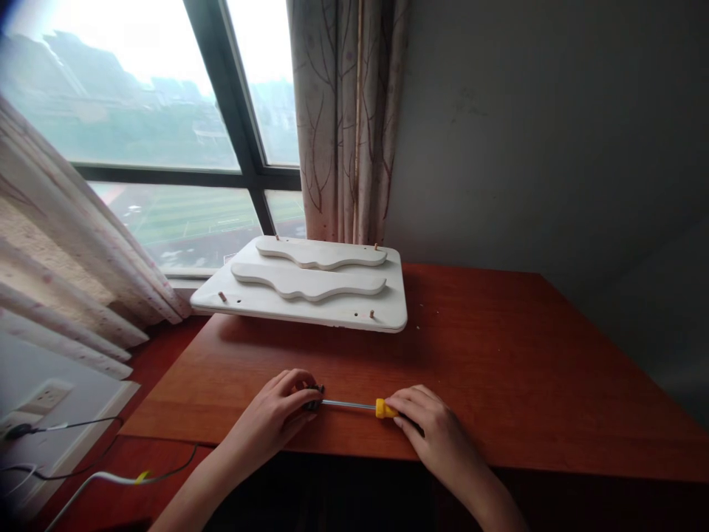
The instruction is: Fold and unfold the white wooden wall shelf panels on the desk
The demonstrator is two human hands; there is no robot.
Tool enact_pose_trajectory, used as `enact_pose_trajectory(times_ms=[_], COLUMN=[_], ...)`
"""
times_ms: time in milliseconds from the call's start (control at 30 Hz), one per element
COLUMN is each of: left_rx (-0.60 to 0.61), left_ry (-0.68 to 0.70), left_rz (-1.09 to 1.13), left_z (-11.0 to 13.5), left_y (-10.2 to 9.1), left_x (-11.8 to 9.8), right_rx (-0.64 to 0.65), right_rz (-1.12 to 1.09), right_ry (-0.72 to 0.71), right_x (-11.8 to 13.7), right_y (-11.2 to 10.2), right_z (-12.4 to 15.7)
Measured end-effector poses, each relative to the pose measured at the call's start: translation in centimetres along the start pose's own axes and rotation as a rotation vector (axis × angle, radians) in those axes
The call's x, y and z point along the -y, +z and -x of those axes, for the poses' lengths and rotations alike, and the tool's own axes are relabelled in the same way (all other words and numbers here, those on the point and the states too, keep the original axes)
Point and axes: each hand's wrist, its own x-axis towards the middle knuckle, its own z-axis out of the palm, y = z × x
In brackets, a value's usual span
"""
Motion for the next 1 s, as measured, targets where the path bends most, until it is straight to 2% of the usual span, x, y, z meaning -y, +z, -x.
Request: enact_pose_trajectory(times_ms=[200, 600, 833, 1000], left_rx=[-0.001, 0.000, -0.057, -0.076], left_ry=[-0.014, -0.043, -0.051, -0.071], left_rz=[0.002, -0.031, -0.092, -0.155], left_z=[-0.1, 0.5, 0.9, 1.2], left_y=[0.0, -0.2, -0.7, -1.8], left_x=[-0.3, 0.3, 2.0, 4.3], right_rx=[0.009, 0.019, -0.029, -0.056], right_rz=[0.011, 0.045, 0.057, 0.051], right_ry=[0.008, -0.009, -0.037, -0.074], right_x=[-0.2, 1.0, 1.8, 2.8], right_y=[-0.3, 0.9, 2.5, 3.9], right_z=[0.4, -0.8, -2.3, -5.0])
